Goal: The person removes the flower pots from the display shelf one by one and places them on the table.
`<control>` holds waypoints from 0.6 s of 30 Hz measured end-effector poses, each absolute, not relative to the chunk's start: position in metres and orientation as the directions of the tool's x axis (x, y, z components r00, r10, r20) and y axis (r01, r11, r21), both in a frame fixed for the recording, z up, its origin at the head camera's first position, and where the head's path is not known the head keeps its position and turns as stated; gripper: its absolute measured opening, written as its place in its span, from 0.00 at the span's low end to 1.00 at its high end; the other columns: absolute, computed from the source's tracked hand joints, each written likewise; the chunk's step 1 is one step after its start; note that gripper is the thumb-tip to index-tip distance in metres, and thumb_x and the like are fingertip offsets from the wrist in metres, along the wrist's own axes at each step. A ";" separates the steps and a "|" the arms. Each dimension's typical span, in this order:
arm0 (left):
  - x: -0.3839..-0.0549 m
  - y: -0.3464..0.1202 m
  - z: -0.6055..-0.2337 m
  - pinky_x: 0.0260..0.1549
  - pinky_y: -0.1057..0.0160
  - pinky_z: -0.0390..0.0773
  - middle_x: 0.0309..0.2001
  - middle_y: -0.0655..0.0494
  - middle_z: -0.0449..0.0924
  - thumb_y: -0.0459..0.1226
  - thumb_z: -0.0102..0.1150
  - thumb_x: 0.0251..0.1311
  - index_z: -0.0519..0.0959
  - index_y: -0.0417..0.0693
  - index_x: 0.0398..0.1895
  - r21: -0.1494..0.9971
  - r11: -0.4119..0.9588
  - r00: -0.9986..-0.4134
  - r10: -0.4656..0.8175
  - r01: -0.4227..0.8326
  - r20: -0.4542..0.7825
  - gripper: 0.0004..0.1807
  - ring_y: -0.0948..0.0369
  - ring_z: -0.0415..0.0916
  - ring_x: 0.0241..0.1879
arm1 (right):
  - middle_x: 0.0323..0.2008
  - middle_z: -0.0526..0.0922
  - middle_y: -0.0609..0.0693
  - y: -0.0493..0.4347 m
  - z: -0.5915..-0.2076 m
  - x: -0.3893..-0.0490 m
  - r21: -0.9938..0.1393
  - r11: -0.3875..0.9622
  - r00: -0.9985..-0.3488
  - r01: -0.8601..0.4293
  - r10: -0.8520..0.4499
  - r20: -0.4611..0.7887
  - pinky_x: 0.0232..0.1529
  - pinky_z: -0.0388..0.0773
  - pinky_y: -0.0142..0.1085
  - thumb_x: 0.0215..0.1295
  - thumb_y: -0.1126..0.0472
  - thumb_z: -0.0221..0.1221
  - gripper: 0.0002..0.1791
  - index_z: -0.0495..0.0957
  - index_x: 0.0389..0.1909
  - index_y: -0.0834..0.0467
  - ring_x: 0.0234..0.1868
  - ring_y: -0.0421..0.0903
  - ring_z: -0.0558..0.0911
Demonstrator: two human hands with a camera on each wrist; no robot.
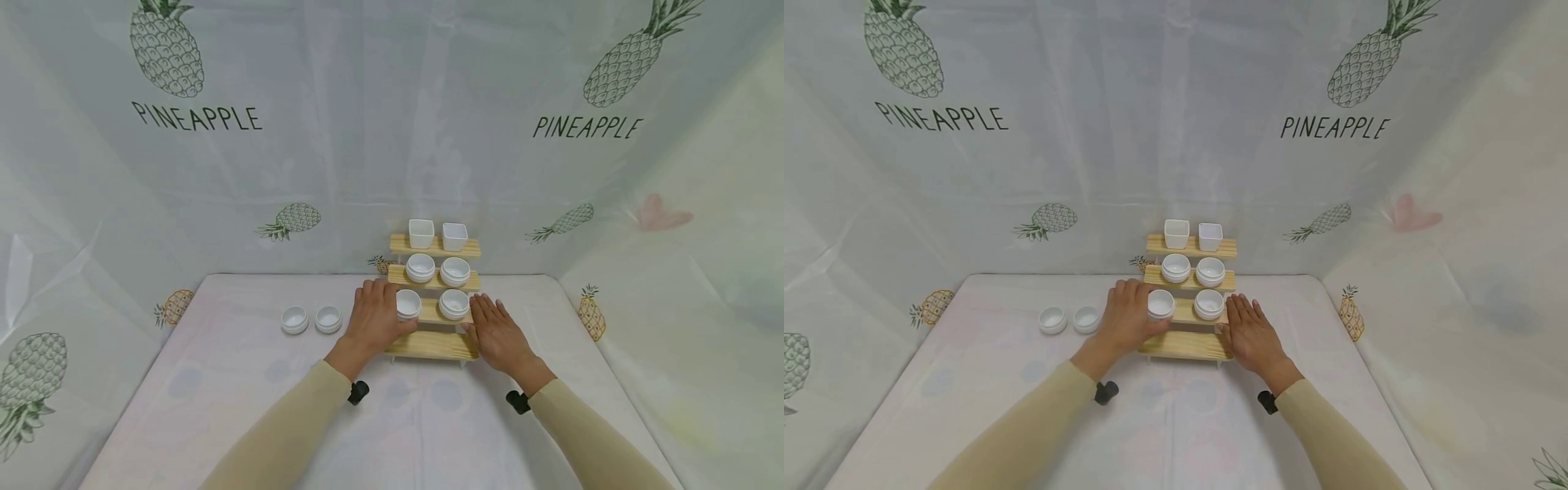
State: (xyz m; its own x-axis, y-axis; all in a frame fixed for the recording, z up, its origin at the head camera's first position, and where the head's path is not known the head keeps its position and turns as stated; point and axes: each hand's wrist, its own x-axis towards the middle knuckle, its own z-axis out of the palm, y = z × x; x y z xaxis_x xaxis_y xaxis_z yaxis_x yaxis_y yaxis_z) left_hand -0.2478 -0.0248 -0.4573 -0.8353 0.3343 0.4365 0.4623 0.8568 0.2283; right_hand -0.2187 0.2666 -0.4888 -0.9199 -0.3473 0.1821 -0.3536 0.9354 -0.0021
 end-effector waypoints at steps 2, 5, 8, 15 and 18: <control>-0.246 -0.030 -0.457 0.49 0.51 0.69 0.50 0.46 0.76 0.60 0.74 0.54 0.78 0.41 0.57 0.241 0.852 -0.835 0.331 0.465 0.440 0.38 0.48 0.67 0.49 | 0.78 0.62 0.70 0.266 -0.489 -0.219 -0.008 0.934 -0.919 -0.357 -0.349 0.184 0.80 0.53 0.60 0.85 0.48 0.47 0.37 0.56 0.79 0.73 0.81 0.66 0.60; -0.243 -0.038 -0.457 0.50 0.51 0.68 0.50 0.46 0.75 0.59 0.74 0.53 0.77 0.42 0.59 0.270 0.841 -0.837 0.325 0.468 0.440 0.39 0.48 0.66 0.49 | 0.79 0.61 0.69 0.266 -0.488 -0.218 -0.008 0.937 -0.923 -0.350 -0.344 0.174 0.80 0.53 0.59 0.85 0.48 0.47 0.38 0.56 0.79 0.72 0.81 0.66 0.59; -0.239 -0.048 -0.458 0.50 0.51 0.67 0.50 0.47 0.74 0.58 0.76 0.52 0.77 0.41 0.60 0.298 0.833 -0.843 0.317 0.466 0.434 0.40 0.48 0.65 0.48 | 0.79 0.61 0.69 0.266 -0.487 -0.218 -0.002 0.938 -0.925 -0.346 -0.341 0.166 0.81 0.52 0.59 0.85 0.47 0.46 0.38 0.55 0.79 0.72 0.81 0.66 0.59; -0.234 -0.077 -0.464 0.51 0.50 0.67 0.51 0.44 0.72 0.57 0.76 0.55 0.75 0.38 0.57 0.301 0.841 -0.853 0.304 0.449 0.424 0.38 0.47 0.64 0.48 | 0.79 0.61 0.69 0.266 -0.486 -0.217 -0.011 0.941 -0.929 -0.339 -0.333 0.162 0.81 0.52 0.59 0.85 0.47 0.47 0.38 0.56 0.79 0.72 0.81 0.66 0.59; -0.231 -0.093 -0.468 0.51 0.49 0.68 0.52 0.42 0.73 0.54 0.76 0.55 0.74 0.37 0.57 0.310 0.845 -0.858 0.287 0.436 0.427 0.37 0.46 0.64 0.48 | 0.79 0.61 0.69 0.266 -0.486 -0.218 -0.009 0.940 -0.928 -0.342 -0.336 0.162 0.81 0.52 0.58 0.85 0.47 0.46 0.38 0.56 0.79 0.72 0.81 0.65 0.59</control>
